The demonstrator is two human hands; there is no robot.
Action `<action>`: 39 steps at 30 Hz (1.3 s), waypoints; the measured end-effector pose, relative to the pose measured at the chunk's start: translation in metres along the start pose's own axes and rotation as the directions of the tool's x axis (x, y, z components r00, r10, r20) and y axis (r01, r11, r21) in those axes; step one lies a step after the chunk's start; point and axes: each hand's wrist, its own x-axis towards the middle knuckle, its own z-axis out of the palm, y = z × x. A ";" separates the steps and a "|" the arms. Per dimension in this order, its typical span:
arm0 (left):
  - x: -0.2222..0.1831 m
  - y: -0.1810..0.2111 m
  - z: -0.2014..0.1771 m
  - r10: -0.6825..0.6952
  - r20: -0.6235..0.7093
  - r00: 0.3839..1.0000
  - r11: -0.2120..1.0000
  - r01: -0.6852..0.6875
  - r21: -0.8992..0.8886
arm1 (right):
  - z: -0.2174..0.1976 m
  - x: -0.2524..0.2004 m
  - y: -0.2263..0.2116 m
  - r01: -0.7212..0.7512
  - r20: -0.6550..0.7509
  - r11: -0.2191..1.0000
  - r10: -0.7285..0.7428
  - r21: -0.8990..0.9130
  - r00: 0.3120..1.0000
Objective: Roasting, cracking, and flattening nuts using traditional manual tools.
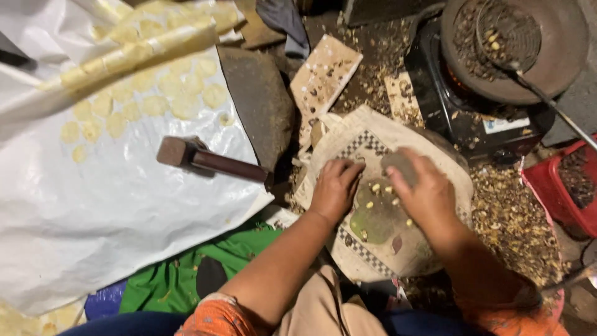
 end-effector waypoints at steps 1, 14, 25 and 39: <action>0.002 0.001 0.002 -0.009 -0.041 0.999 1.000 0.008 -0.015 | -0.003 0.002 -0.003 -0.170 0.083 0.984 0.165 0.057 0.983; 0.009 0.014 -0.003 -0.076 -0.009 0.997 0.994 0.077 0.072 | 0.012 0.000 -0.007 0.041 0.154 0.991 -0.021 -0.127 0.988; 0.015 0.001 0.020 -0.096 -0.158 0.983 0.994 0.087 -0.066 | -0.006 0.022 -0.013 -0.492 0.290 0.869 0.455 0.063 0.842; 0.021 0.017 0.008 -0.181 0.033 0.983 0.982 0.179 0.057 | -0.023 0.019 -0.026 -0.468 0.319 0.883 0.431 0.045 0.844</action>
